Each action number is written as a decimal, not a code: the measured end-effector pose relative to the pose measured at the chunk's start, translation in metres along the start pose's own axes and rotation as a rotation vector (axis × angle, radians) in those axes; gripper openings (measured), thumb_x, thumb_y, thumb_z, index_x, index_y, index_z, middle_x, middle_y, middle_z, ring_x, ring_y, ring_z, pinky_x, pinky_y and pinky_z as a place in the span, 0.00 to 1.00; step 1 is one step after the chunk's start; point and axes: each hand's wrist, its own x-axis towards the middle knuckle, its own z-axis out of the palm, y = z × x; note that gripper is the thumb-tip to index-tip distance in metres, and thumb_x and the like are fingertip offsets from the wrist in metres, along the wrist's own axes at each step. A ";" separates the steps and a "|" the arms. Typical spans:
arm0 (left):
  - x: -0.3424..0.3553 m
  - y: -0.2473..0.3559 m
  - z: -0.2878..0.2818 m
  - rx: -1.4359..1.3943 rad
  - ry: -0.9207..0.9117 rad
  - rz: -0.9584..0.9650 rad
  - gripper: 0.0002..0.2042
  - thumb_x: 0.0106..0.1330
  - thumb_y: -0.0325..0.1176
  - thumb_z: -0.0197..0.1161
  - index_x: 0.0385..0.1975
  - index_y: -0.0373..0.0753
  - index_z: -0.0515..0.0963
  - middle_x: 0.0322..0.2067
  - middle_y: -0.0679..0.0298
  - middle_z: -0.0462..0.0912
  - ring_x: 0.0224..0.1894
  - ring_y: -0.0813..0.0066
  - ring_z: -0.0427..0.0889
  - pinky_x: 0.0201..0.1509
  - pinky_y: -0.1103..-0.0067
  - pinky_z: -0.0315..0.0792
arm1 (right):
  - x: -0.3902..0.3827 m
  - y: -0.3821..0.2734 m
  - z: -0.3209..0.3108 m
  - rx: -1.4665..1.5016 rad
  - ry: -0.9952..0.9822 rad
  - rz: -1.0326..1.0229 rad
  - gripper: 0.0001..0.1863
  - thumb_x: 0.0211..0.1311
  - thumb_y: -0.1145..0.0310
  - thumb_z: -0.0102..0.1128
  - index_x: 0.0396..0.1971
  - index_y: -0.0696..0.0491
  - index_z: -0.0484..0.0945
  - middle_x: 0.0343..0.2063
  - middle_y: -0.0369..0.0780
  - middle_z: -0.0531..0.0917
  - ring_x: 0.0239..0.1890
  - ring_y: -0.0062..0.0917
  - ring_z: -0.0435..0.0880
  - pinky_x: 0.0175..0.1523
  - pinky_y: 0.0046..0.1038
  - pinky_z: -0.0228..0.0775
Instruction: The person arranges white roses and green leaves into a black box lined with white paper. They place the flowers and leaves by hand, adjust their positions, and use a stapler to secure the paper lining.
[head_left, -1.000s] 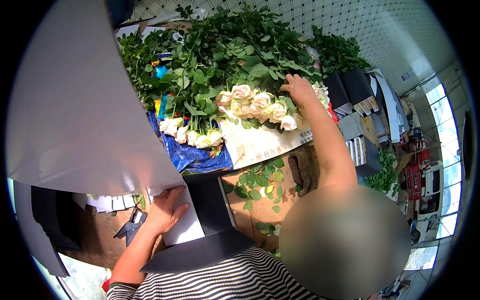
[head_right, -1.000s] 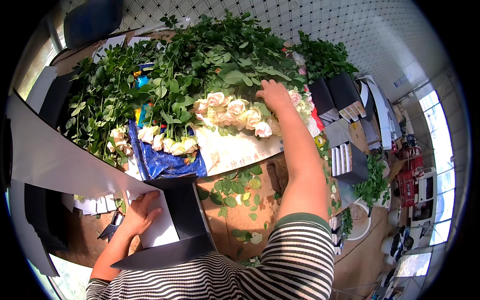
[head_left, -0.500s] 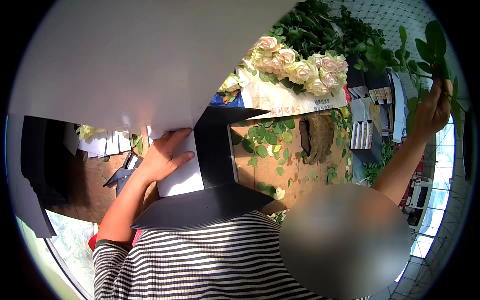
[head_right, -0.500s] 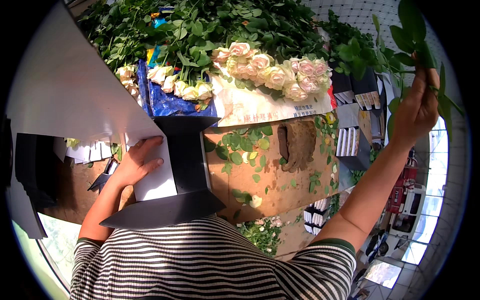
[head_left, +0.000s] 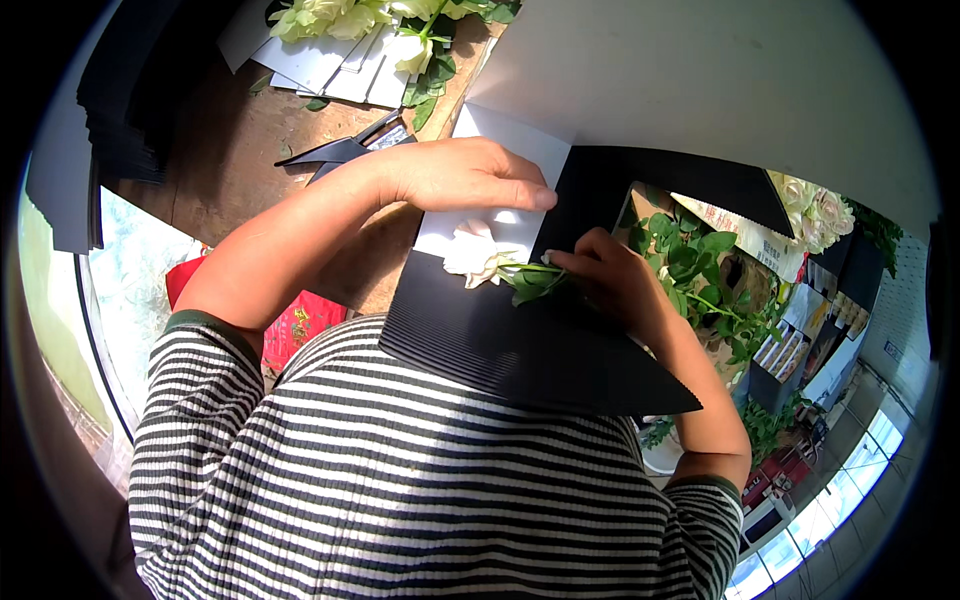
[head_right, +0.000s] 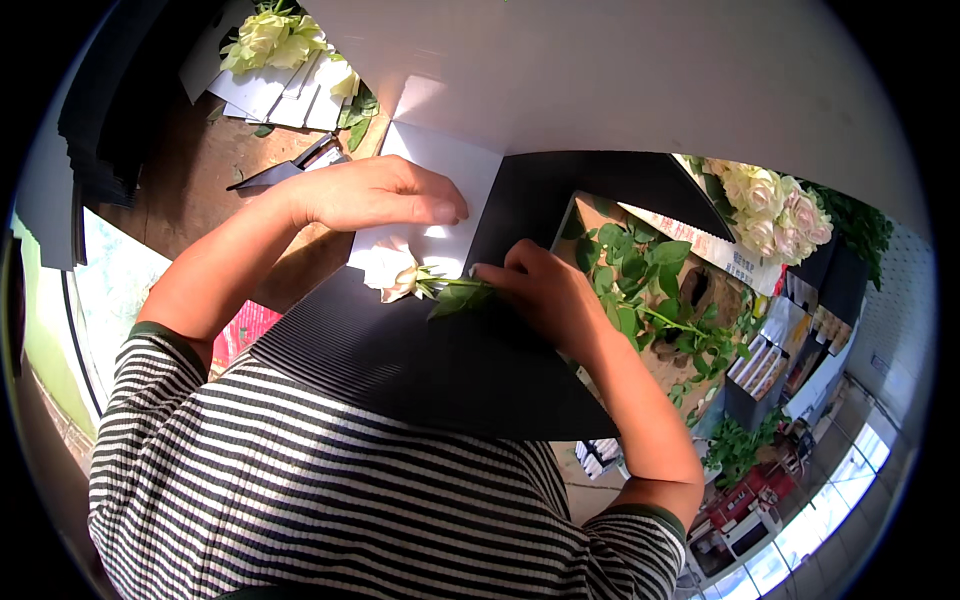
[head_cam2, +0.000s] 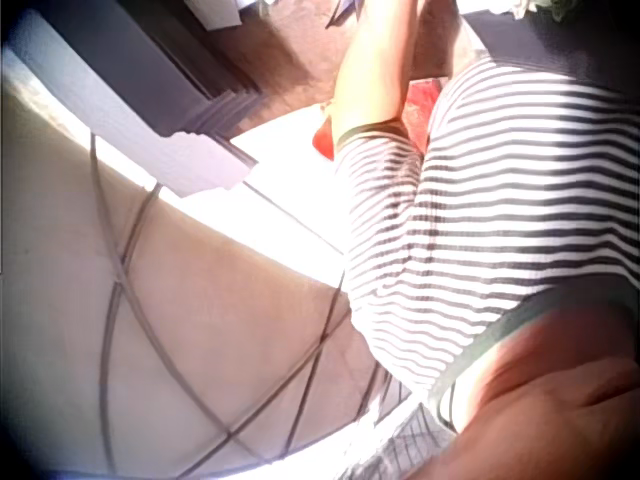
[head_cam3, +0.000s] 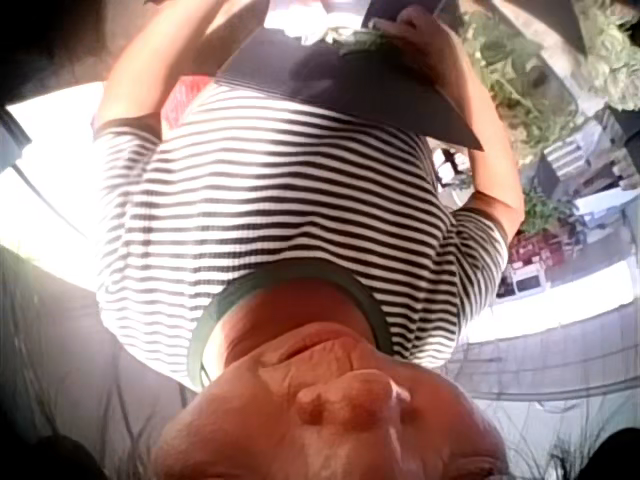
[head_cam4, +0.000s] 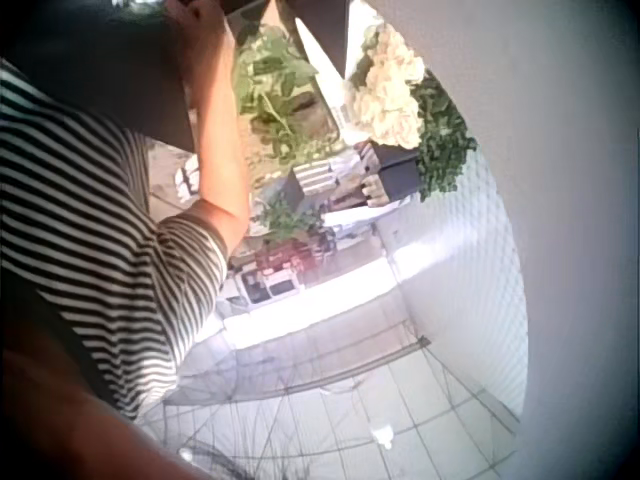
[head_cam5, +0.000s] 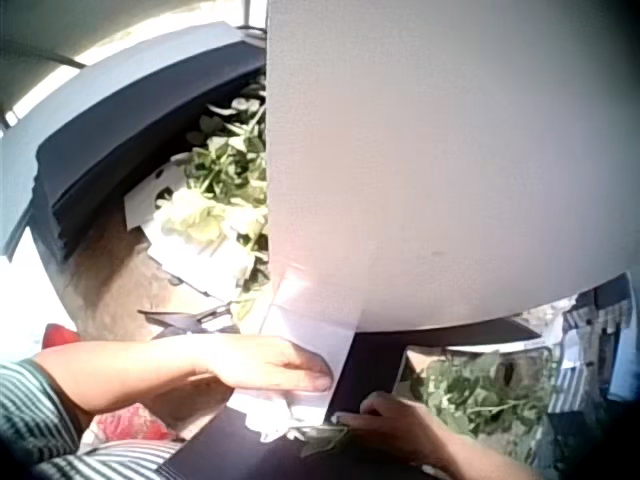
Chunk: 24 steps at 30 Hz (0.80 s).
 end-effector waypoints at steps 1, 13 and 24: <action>-0.003 0.008 0.005 0.056 -0.059 -0.060 0.23 0.66 0.52 0.59 0.45 0.35 0.79 0.42 0.55 0.82 0.49 0.68 0.79 0.53 0.73 0.72 | 0.002 0.005 0.007 0.016 -0.033 0.005 0.20 0.53 0.77 0.63 0.47 0.42 0.81 0.33 0.39 0.73 0.32 0.34 0.77 0.36 0.32 0.71; -0.020 -0.003 0.030 0.559 0.061 0.101 0.10 0.49 0.34 0.72 0.29 0.39 0.81 0.32 0.63 0.80 0.40 0.60 0.79 0.46 0.67 0.70 | -0.059 0.011 -0.204 0.707 0.483 -0.391 0.19 0.65 0.68 0.58 0.54 0.59 0.75 0.41 0.43 0.84 0.46 0.28 0.83 0.51 0.32 0.74; -0.011 -0.007 0.022 0.520 0.036 0.150 0.09 0.45 0.35 0.73 0.26 0.43 0.83 0.26 0.66 0.81 0.32 0.64 0.80 0.38 0.70 0.71 | -0.128 0.338 -0.322 -0.337 0.847 1.249 0.32 0.63 0.53 0.55 0.61 0.60 0.67 0.58 0.52 0.74 0.59 0.43 0.73 0.63 0.37 0.64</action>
